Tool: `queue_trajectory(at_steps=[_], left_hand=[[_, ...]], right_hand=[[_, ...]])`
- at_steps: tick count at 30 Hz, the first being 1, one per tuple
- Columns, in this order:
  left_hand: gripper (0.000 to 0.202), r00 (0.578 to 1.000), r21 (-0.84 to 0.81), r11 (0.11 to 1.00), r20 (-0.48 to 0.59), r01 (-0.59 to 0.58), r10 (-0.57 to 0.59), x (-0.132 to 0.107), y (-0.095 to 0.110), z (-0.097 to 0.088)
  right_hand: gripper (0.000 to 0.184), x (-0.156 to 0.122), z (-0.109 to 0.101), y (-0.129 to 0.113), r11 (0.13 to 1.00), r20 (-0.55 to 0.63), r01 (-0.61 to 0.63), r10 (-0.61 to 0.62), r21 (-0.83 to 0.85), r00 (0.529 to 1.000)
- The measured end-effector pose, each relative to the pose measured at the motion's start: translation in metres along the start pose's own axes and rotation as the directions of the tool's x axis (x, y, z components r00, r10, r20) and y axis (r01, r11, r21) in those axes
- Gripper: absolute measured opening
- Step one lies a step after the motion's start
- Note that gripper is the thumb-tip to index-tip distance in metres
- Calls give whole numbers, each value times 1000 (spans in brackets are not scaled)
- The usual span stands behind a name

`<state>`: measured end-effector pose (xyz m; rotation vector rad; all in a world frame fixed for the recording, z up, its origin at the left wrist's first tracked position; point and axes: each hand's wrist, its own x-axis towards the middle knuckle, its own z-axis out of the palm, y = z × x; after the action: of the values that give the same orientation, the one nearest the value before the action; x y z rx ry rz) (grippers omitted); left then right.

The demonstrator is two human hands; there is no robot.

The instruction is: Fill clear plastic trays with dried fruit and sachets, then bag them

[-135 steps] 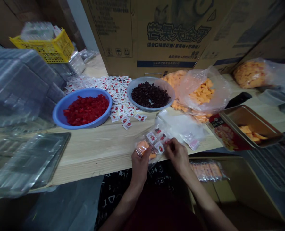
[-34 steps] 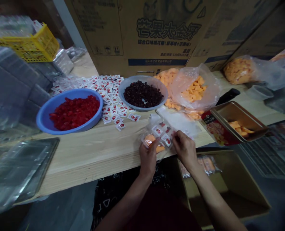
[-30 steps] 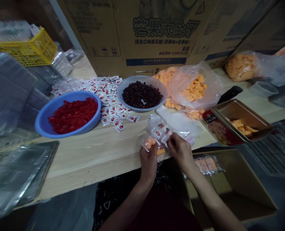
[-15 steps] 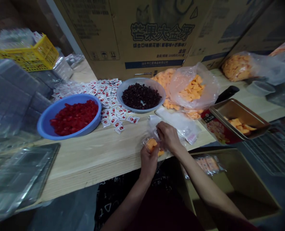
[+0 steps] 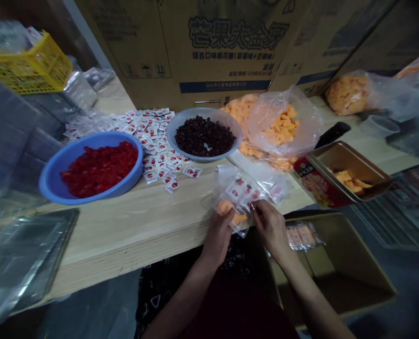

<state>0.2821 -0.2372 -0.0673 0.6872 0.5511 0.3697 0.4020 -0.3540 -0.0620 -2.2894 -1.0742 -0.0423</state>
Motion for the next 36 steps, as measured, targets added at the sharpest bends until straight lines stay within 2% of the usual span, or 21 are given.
queue_trajectory(at_steps=[3,6,8,12,17,19,23,24,26,28,30,31,33,36], left_hand=[[34,977,72,989,161,130,-140,-16,11,-16],[37,964,198,963,157,181,-213,-25,16,-25],[41,976,232,959,106,164,-192,-24,17,-26],[39,997,298,953,31,64,-77,-14,13,-23],[32,988,425,899,-63,-101,141,-1,0,-25],[32,963,466,868,-109,-168,245,3,-4,-27],[42,858,545,792,-234,-275,458,9,3,-32],[44,847,550,785,-238,-285,475,10,7,-33],[35,869,542,789,-197,-290,454,11,18,-32],[21,897,534,791,-127,-298,423,10,28,-28],[17,901,552,772,-83,-315,427,8,37,-18],[16,893,575,750,-72,-328,445,5,40,-12],[16,873,639,683,-37,-354,487,-1,47,0],[15,843,702,579,58,-415,534,-15,59,17]], right_hand=[[18,-2,-5,-4,999,-15,24,-23,41,1000],[21,1,-9,-14,995,37,83,-85,54,996],[22,2,-11,-25,990,101,127,-133,65,986],[22,-7,-11,-49,976,176,189,-205,104,963],[24,-21,-9,-63,954,126,197,-229,225,965],[22,-25,-9,-62,941,106,192,-229,277,968],[18,-29,-13,-57,918,97,96,-144,386,985],[17,-30,-14,-56,918,91,76,-120,388,989],[16,-31,-15,-55,938,72,71,-101,339,992],[50,-32,-11,-54,967,60,117,-134,228,989],[80,-32,-5,-55,976,72,186,-195,113,978],[82,-31,-2,-56,974,76,216,-222,73,972],[72,-30,0,-59,962,38,269,-271,50,962],[66,-24,-12,-62,934,-105,343,-333,100,937]])
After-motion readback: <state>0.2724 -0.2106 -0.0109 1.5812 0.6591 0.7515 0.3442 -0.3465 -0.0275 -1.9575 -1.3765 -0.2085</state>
